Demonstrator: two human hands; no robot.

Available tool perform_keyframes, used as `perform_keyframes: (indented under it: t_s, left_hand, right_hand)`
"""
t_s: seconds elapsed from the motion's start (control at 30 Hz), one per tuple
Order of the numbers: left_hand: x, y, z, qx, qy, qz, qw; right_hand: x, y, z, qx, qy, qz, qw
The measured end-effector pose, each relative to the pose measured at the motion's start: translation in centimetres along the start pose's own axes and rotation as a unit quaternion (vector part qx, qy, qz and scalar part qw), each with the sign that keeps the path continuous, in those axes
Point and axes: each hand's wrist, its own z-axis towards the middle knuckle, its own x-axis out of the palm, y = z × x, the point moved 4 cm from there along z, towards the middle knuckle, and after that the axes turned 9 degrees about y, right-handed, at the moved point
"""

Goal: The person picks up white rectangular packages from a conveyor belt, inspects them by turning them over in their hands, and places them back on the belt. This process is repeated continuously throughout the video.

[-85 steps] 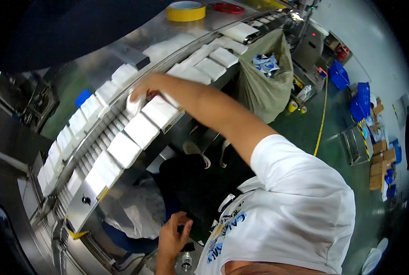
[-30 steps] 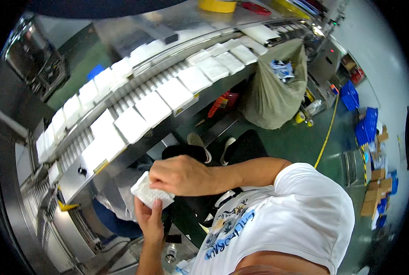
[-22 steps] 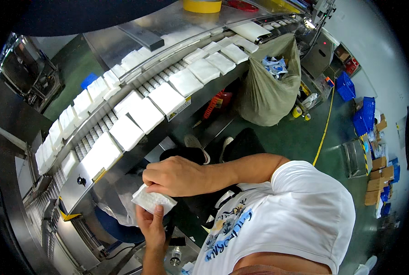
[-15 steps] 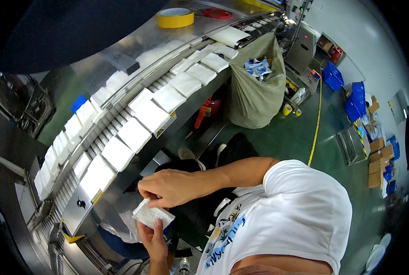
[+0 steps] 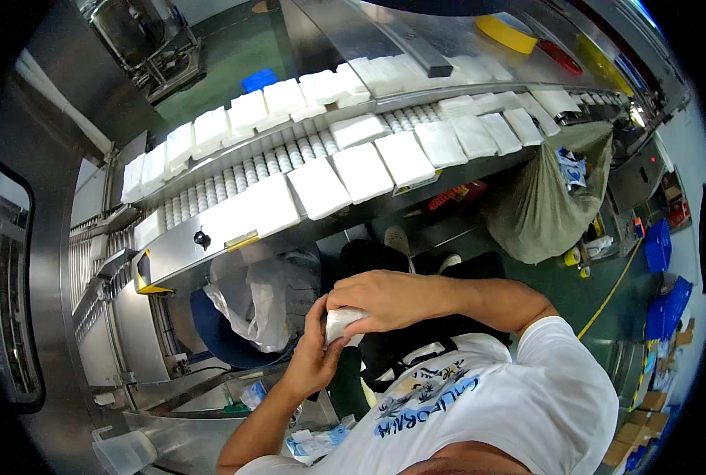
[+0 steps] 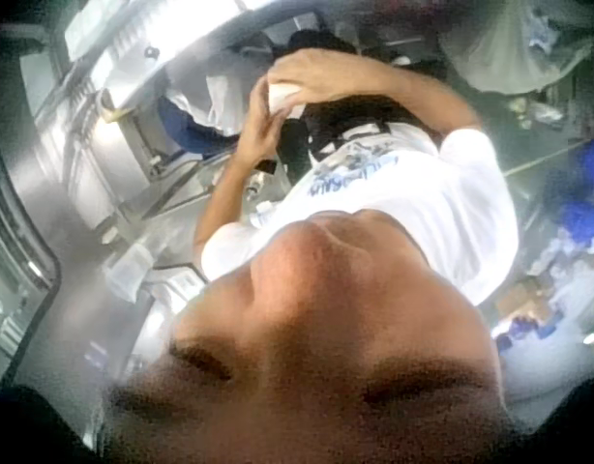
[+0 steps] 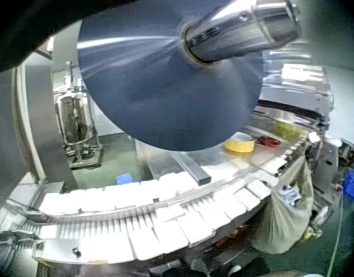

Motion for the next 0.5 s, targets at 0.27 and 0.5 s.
perform_keyframes:
  t_s: [0.27,0.5]
  left_hand:
    - [-0.6,0.8,0.8,0.015,-0.071,-0.191,0.979]
    - [-0.4,1.3,0.1,0.008,-0.054,-0.178,0.982]
  right_hand:
    - [-12.5,-4.1,-0.3,0.145,-0.163,0.12,0.969]
    - [-25.5,-17.4,0.7,0.323,-0.24,0.075,0.913]
